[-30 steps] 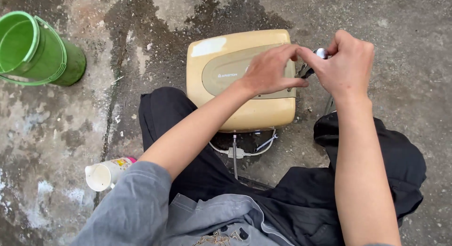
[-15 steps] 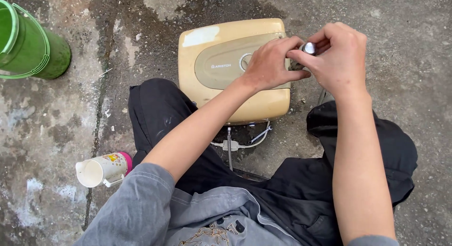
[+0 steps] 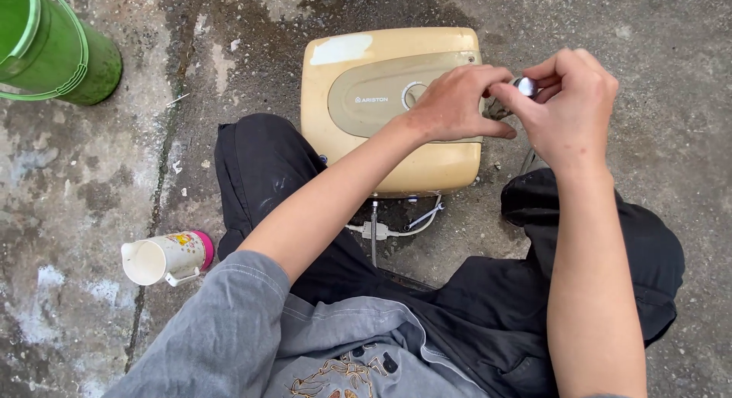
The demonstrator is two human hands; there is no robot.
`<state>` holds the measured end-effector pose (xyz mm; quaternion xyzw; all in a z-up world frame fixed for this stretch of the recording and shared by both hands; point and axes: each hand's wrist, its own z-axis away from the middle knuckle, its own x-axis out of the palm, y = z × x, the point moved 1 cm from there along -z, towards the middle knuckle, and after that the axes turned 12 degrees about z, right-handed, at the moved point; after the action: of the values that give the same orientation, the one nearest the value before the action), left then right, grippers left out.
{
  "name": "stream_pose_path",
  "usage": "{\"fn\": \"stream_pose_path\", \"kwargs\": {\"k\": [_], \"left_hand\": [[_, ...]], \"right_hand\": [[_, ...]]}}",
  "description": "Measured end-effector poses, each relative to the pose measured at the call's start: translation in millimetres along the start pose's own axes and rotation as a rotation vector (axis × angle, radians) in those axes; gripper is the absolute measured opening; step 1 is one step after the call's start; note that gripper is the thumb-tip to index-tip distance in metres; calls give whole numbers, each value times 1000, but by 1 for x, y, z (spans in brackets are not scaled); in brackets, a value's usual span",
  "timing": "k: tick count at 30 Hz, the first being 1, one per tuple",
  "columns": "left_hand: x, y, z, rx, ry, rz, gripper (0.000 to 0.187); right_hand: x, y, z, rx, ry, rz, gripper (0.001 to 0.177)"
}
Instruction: Reassembling the outer casing of a water heater by aligning the panel and fastening it with screws using a screwdriver.
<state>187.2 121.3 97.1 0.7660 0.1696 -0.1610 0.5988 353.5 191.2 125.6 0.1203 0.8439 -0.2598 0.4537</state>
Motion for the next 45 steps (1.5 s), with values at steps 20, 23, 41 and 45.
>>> {"fn": "stream_pose_path", "kwargs": {"k": [20, 23, 41, 45], "left_hand": [[28, -53, -3, 14, 72, -165, 42], [34, -47, 0, 87, 242, -310, 55], [30, -37, 3, 30, 207, -352, 48], [38, -31, 3, 87, 292, -594, 48]], "right_hand": [[-33, -21, -15, -22, -179, -186, 37], [-19, -13, -10, -71, -2, -75, 34], [-18, -16, -14, -87, -90, -210, 39], [-17, -10, -11, -114, -18, -137, 32]]}}
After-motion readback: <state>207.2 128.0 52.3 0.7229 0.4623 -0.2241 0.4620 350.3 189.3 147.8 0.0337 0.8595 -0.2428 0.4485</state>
